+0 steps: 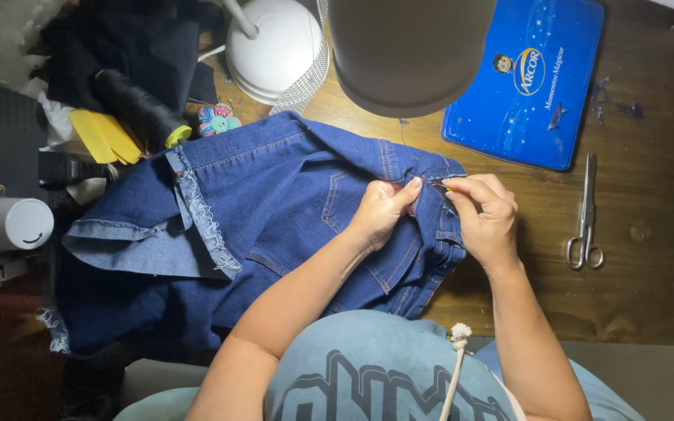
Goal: Removing a black label from the back of denim shorts using a seam ripper and scissors
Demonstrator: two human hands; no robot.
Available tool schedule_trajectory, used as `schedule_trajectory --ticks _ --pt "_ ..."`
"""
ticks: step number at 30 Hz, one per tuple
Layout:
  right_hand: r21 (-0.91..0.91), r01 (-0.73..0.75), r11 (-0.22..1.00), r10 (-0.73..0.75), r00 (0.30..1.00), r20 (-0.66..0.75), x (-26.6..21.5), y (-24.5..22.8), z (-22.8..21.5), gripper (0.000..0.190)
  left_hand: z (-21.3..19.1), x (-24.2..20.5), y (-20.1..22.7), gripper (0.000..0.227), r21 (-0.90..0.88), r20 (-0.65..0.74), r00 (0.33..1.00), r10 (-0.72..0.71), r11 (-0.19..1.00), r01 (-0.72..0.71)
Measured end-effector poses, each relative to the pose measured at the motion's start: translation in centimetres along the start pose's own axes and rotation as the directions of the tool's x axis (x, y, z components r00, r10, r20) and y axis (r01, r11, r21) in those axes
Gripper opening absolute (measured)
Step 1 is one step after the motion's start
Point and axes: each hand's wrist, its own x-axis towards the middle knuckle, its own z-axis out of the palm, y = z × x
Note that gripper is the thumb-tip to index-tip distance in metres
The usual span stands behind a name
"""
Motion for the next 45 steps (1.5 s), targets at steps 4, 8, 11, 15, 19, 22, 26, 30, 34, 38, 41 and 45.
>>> schedule_trajectory --ticks 4,8,11,15,19,22,26,30,34,38,41,45 --pt "0.008 -0.001 1.0 0.001 1.0 0.025 0.3 -0.1 0.1 0.014 -0.5 0.4 -0.9 0.031 -0.03 0.013 1.0 -0.002 1.0 0.002" --pt "0.075 -0.051 0.996 0.048 0.998 0.043 0.0 0.3 0.3 0.012 -0.6 0.2 -0.9 0.03 -0.047 0.032 0.999 0.008 0.999 -0.007" --pt "0.06 -0.049 0.997 0.047 0.998 0.034 0.1 0.2 0.0 0.012 -0.5 0.1 -0.4 0.031 -0.045 0.043 0.999 0.01 0.999 -0.008" --pt "0.044 -0.029 0.999 0.026 0.998 0.051 0.1 0.1 -0.1 0.013 -0.9 0.4 -0.9 0.031 -0.046 0.044 0.999 0.013 0.999 -0.011" --pt "0.087 -0.053 0.995 0.049 0.998 0.045 0.0 0.2 0.3 0.012 -0.8 0.2 -0.7 0.029 -0.053 0.046 0.999 0.013 0.999 -0.011" --pt "0.175 -0.121 0.977 0.112 0.992 0.057 -0.4 1.1 0.9 0.011 0.9 -1.3 1.8 0.028 -0.063 0.049 0.999 0.019 0.998 -0.016" --pt "0.312 -0.219 0.925 0.206 0.976 0.075 -0.9 1.8 2.2 0.013 3.0 -3.4 5.3 0.033 0.105 0.025 0.999 0.048 0.993 -0.051" --pt "0.375 -0.275 0.885 0.275 0.96 0.055 -1.5 2.4 3.0 0.014 2.8 -3.0 4.4 0.037 0.179 0.022 0.998 0.06 0.982 -0.063" --pt "0.417 -0.333 0.846 0.355 0.935 0.025 -2.4 3.0 4.6 0.015 1.5 -1.4 2.0 0.035 0.178 0.007 0.998 0.062 0.982 -0.062" --pt "0.451 -0.349 0.821 0.407 0.913 -0.036 -1.5 0.8 4.8 0.013 0.0 -0.2 -0.3 0.029 0.212 0.015 0.999 0.034 0.977 -0.036" --pt "0.571 -0.317 0.757 0.459 0.88 -0.12 0.9 0.3 1.8 0.01 0.0 -0.4 -0.8 0.029 0.163 0.0 1.0 0.024 0.986 -0.023" --pt "0.344 -0.17 0.923 0.237 0.958 -0.162 1.4 0.5 -2.3 0.011 -1.3 0.6 -2.4 0.031 0.067 0.024 1.0 0.015 0.998 -0.017"
